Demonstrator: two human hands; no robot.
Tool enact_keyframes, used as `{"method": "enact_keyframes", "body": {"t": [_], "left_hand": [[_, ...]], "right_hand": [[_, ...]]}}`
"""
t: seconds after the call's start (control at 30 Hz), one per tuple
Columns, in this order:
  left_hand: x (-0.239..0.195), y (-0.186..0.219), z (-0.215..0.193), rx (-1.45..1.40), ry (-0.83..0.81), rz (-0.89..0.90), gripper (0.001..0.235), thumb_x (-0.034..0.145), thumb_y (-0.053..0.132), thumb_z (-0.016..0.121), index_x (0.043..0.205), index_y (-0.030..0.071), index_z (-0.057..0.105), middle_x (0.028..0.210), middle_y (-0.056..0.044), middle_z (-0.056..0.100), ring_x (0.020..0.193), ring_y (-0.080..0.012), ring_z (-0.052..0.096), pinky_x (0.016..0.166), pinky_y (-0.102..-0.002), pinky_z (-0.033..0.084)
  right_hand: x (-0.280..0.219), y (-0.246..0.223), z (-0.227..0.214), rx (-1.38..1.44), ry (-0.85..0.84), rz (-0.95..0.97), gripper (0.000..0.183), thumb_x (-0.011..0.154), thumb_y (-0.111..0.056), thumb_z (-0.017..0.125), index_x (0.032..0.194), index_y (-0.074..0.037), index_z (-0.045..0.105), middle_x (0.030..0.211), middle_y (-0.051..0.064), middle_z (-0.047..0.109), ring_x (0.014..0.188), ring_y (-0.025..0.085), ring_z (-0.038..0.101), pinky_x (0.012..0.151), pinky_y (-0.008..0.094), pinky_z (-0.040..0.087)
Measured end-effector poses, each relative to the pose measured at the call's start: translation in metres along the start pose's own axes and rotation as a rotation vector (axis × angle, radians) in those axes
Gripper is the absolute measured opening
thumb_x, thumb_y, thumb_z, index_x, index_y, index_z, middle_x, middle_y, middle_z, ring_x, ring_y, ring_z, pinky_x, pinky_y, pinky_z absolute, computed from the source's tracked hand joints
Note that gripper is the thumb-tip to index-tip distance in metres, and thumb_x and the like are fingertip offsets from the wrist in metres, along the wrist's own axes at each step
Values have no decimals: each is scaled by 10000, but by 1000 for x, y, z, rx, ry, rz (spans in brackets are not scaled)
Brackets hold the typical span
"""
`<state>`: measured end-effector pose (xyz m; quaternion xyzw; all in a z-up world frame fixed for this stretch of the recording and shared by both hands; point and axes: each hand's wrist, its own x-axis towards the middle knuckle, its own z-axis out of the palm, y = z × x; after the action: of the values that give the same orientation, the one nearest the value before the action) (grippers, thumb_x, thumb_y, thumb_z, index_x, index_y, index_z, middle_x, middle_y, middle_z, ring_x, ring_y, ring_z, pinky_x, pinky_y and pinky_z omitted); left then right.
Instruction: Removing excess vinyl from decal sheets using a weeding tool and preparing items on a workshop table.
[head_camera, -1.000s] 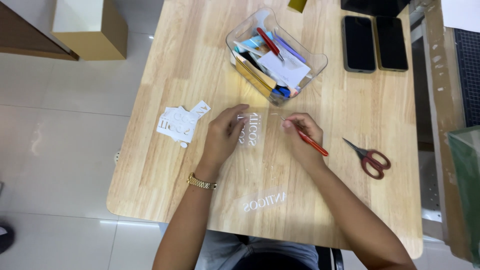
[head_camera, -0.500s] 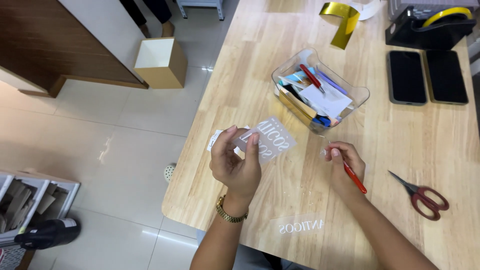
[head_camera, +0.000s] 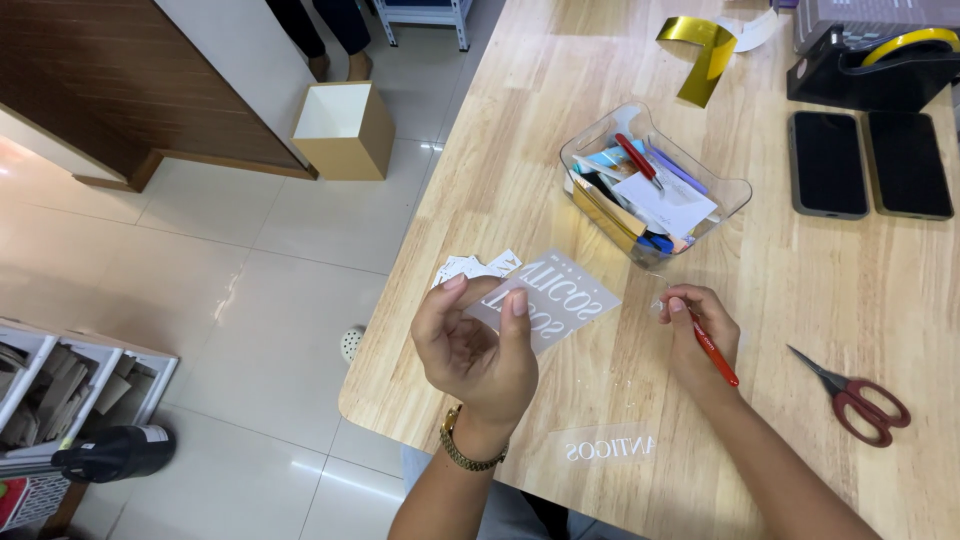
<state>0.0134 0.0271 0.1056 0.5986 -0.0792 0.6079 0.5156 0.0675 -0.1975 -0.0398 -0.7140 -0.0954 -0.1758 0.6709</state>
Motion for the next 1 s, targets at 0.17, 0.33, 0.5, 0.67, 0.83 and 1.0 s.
{"method": "enact_keyframes", "body": {"t": [0.17,0.33,0.5,0.67,0.83,1.0], "left_hand": [[1,9,-1,-2,11,27,455,865,-11,772,1215,-85,490,788,-200,700,682,-245,667,696,-334,556],[2,18,-2,-1,3,25,455,863,-15,766,1212,-77,483,783,-185,702,674,-232,674,684,-328,557],[1,19,-5,7,9,68,462,861,-4,765,1211,-67,470,740,-168,697,608,-212,659,637,-320,557],[0,34,-4,48,4,25,431,898,50,730,1239,31,469,769,-109,674,632,-181,645,649,-294,554],[-1,33,-2,106,11,5,392,946,137,704,1259,112,468,796,-72,644,665,-162,658,657,-273,557],[15,20,12,-55,-340,-185,178,998,-17,596,1102,53,722,918,-111,734,816,-263,716,733,-373,573]], "right_hand": [[0,-10,4,17,1,20,108,1068,36,553,1063,24,660,914,136,659,750,176,606,763,332,546],[0,-5,1,11,-4,20,99,1068,30,564,1054,18,661,917,133,663,753,173,608,759,330,548],[0,-5,0,4,-25,28,97,1064,29,568,1059,19,664,916,129,661,759,170,607,760,328,549],[4,-29,3,-88,-38,197,103,1056,-28,563,1057,-27,665,968,77,674,798,151,624,798,289,540],[2,-21,1,-137,-32,345,96,1043,-69,570,1048,-79,665,1009,22,686,808,130,628,822,241,524],[-14,-1,-18,32,-14,53,80,1032,47,592,1060,24,664,898,131,655,741,169,604,743,322,544]]}}
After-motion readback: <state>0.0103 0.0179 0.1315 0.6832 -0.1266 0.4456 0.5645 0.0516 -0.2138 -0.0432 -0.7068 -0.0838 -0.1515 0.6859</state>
